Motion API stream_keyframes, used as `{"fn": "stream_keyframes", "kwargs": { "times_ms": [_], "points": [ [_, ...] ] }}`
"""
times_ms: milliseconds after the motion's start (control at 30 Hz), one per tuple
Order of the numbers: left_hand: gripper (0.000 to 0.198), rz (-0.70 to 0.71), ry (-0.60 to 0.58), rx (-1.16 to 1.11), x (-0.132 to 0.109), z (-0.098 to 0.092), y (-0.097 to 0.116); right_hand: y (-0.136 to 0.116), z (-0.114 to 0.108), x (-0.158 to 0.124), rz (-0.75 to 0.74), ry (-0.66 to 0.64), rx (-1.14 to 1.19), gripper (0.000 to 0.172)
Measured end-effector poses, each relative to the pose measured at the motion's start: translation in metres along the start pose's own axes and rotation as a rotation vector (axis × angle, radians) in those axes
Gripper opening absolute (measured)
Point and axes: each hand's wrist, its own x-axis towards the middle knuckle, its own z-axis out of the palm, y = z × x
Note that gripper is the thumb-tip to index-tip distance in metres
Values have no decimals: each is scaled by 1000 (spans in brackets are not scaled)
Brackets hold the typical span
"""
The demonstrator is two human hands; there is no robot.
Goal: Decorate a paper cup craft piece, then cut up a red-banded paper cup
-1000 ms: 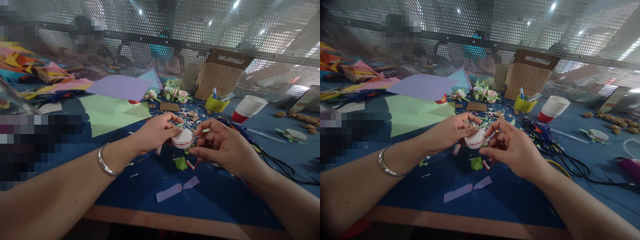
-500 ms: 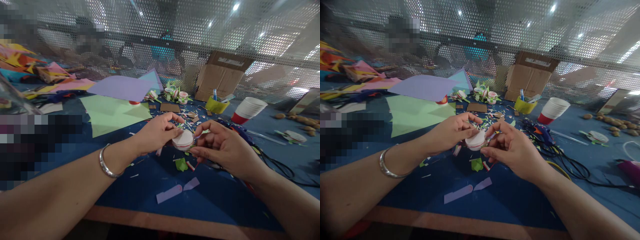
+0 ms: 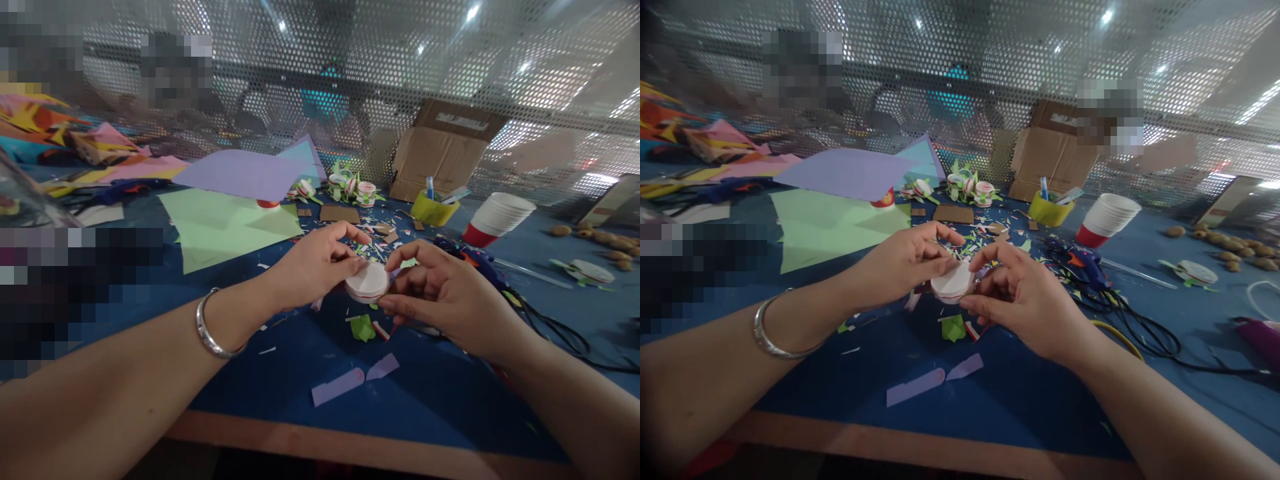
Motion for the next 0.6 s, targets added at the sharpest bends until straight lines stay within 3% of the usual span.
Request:
{"fn": "stream_keyframes", "kwargs": {
  "times_ms": [600],
  "points": [
    [28,-23,1,-7,1,-2,-1,1,1,-1,-16,-3,-3,35]
  ]
}}
